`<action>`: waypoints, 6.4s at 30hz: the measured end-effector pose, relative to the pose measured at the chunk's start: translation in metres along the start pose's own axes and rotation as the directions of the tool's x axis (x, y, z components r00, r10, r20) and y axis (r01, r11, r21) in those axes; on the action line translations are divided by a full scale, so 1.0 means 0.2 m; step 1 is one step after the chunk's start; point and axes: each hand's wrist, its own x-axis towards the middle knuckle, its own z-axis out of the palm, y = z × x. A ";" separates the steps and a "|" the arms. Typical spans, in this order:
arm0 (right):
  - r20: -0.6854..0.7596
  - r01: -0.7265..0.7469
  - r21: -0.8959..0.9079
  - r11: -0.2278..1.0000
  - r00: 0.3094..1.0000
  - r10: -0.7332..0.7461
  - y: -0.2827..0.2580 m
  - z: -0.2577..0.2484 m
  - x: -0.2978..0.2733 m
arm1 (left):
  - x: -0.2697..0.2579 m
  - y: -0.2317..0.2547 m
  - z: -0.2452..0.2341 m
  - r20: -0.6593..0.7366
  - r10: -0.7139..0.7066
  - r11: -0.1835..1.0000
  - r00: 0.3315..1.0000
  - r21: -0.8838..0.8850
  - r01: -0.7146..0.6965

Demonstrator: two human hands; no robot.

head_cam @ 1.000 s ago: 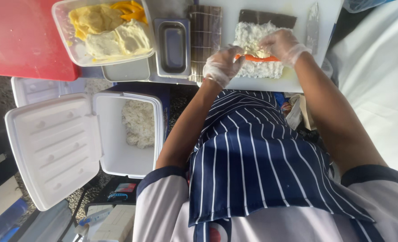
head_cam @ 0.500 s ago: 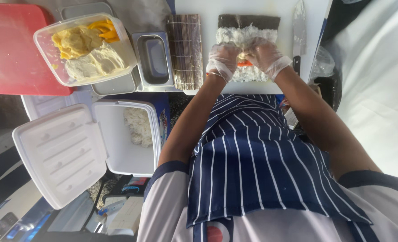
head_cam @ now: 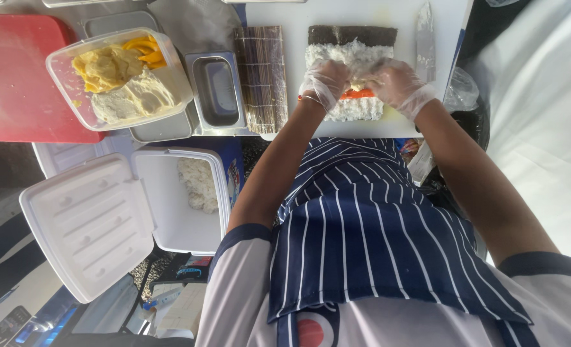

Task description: The person prepares a sushi roll by cutting a block of tofu, spreading rice on seaweed, adding ingredients, and then rolling it using a bamboo mat.

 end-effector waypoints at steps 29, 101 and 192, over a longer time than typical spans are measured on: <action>-0.102 -0.383 0.190 0.904 0.908 0.406 0.05 -0.22 -0.17 | 0.23 0.15 0.03 -0.159 0.214 0.972 0.964 -0.069 -0.227; 0.519 -0.234 0.339 0.911 0.854 0.026 -2.53 0.85 1.87 | -2.65 -0.88 0.16 0.033 -0.928 -0.192 0.370 -0.895 -0.403; -0.567 -0.167 0.050 0.985 0.807 0.166 -0.36 0.51 -0.29 | -0.44 0.05 0.41 -0.520 0.055 0.998 0.853 0.050 -0.034</action>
